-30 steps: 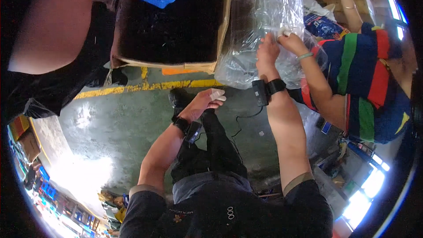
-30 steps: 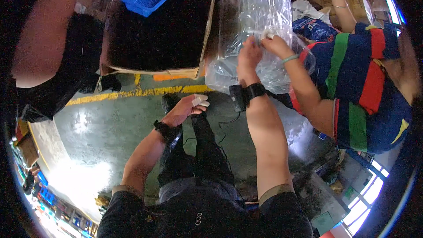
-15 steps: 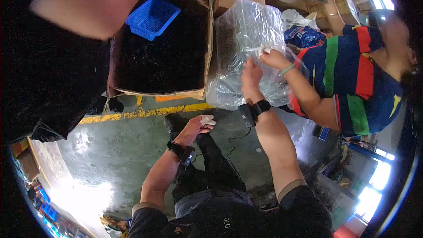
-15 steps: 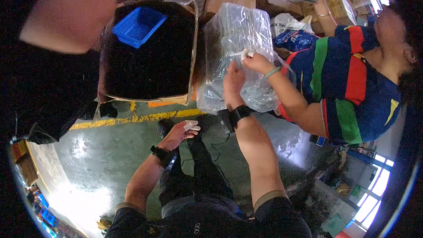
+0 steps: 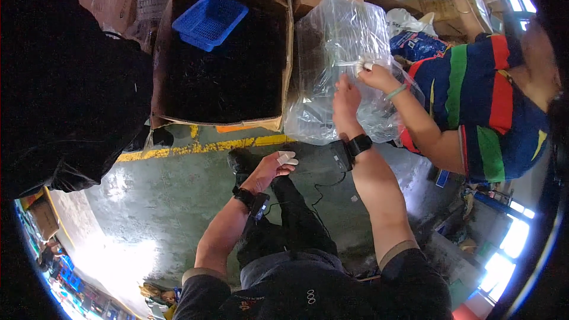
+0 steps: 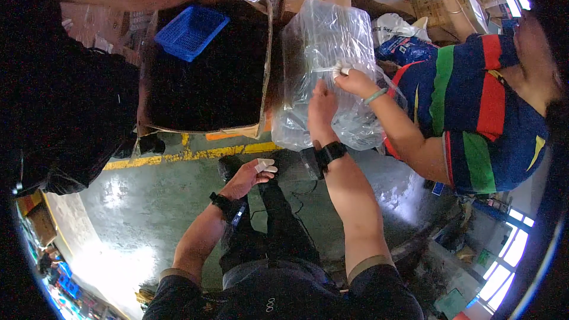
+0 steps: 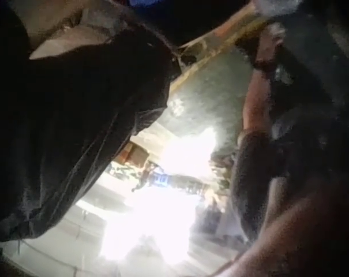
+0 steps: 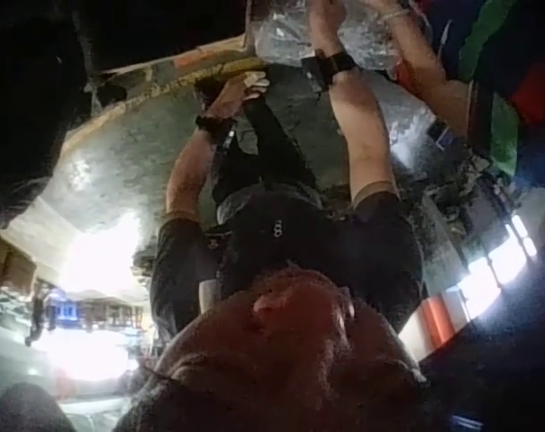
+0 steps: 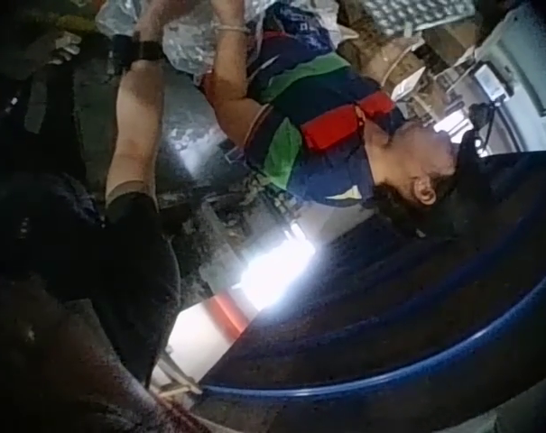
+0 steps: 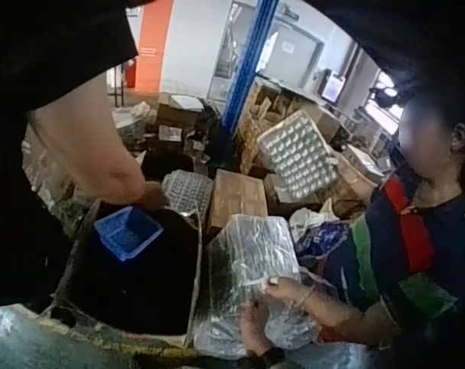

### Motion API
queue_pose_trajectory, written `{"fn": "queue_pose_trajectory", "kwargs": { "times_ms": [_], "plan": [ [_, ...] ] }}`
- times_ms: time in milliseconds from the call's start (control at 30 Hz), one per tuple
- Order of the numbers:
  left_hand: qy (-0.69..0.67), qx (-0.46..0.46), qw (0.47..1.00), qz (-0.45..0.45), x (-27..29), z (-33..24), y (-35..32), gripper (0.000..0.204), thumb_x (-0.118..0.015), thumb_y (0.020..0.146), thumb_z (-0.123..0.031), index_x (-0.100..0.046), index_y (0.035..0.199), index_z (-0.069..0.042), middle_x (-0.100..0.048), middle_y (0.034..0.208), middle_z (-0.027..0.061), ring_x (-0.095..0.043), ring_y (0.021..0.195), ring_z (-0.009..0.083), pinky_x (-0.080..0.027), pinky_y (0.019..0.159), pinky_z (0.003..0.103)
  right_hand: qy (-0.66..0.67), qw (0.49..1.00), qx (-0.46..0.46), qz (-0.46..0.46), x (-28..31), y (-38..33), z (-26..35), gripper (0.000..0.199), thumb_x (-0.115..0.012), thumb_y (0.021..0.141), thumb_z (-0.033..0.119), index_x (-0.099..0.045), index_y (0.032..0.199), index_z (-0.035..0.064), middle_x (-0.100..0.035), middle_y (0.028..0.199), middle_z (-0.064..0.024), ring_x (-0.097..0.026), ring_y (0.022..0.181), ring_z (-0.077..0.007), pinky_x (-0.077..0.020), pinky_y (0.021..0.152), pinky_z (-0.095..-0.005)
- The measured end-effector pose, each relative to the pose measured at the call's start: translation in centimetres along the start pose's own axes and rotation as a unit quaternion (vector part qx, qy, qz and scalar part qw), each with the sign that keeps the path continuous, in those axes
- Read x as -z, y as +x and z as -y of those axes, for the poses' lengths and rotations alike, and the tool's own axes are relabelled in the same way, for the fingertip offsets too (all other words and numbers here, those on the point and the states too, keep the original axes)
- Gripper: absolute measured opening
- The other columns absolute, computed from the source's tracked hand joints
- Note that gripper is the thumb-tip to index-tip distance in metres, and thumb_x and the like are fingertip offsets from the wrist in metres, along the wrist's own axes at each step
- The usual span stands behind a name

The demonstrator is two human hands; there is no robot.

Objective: The person walks to a workstation and uses shears to cut open a large plastic bag held by another worker. They remove small white components and plastic trays from the bag before walking back to a green workbench.

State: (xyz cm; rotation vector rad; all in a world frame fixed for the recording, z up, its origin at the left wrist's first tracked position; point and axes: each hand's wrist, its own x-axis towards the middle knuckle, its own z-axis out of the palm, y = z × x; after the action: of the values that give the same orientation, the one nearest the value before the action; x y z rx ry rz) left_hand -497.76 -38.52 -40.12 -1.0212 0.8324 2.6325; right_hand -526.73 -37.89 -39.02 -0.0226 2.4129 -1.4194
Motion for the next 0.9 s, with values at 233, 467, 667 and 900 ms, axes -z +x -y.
{"fn": "queue_pose_trajectory", "kwargs": {
  "times_ms": [233, 467, 667, 900],
  "plan": [
    [-0.012, -0.010, 1.000, 0.018, -0.2, -0.2, 0.3, 0.039, -0.050, 0.098, -0.035, -0.055, 0.124, -0.006, -0.063, 0.109, 0.0034, -0.060, 0.095, 0.0118, -0.046, 0.086, 0.026, -0.081, 0.989, 0.122, -0.022, 1.0, 2.5, -0.3, 0.050, -0.056, 0.091, 0.046, -0.064, 0.081, -0.0027, -0.054, 0.060, -0.0037, -0.050, 0.054, -0.0131, -0.0388, 0.050, -0.0304],
    [-0.007, 0.000, 1.000, 0.010, 0.2, -0.1, 0.6, 0.041, -0.048, 0.098, -0.035, -0.053, 0.125, -0.004, -0.063, 0.112, 0.0051, -0.060, 0.097, 0.0130, -0.047, 0.086, 0.027, -0.119, 0.987, 0.103, 0.000, 0.5, 1.3, 1.9, 0.052, -0.056, 0.091, 0.045, -0.065, 0.075, -0.0032, -0.058, 0.061, -0.0065, -0.054, 0.055, -0.0142, -0.0410, 0.052, -0.0308],
    [-0.010, 0.001, 1.000, 0.013, 0.1, -0.1, 1.1, 0.041, -0.049, 0.098, -0.033, -0.053, 0.126, -0.003, -0.063, 0.111, 0.0057, -0.061, 0.096, 0.0135, -0.048, 0.085, 0.027, -0.144, 0.977, 0.156, -0.032, 0.3, 1.9, 2.4, 0.055, -0.052, 0.092, 0.047, -0.065, 0.075, -0.0037, -0.062, 0.070, -0.0136, -0.060, 0.070, -0.0226, -0.0445, 0.068, -0.0369],
    [-0.036, 0.004, 0.999, 0.014, 0.7, 0.5, 1.4, 0.041, -0.049, 0.098, -0.034, -0.053, 0.126, -0.003, -0.063, 0.111, 0.0059, -0.062, 0.095, 0.0133, -0.048, 0.084, 0.026, -0.132, 0.984, 0.119, 0.011, 0.6, 1.2, 3.6, 0.051, -0.048, 0.093, 0.044, -0.061, 0.081, -0.0045, -0.063, 0.085, -0.0240, -0.058, 0.084, -0.0407, -0.0423, 0.076, -0.0482]
  ]
}}
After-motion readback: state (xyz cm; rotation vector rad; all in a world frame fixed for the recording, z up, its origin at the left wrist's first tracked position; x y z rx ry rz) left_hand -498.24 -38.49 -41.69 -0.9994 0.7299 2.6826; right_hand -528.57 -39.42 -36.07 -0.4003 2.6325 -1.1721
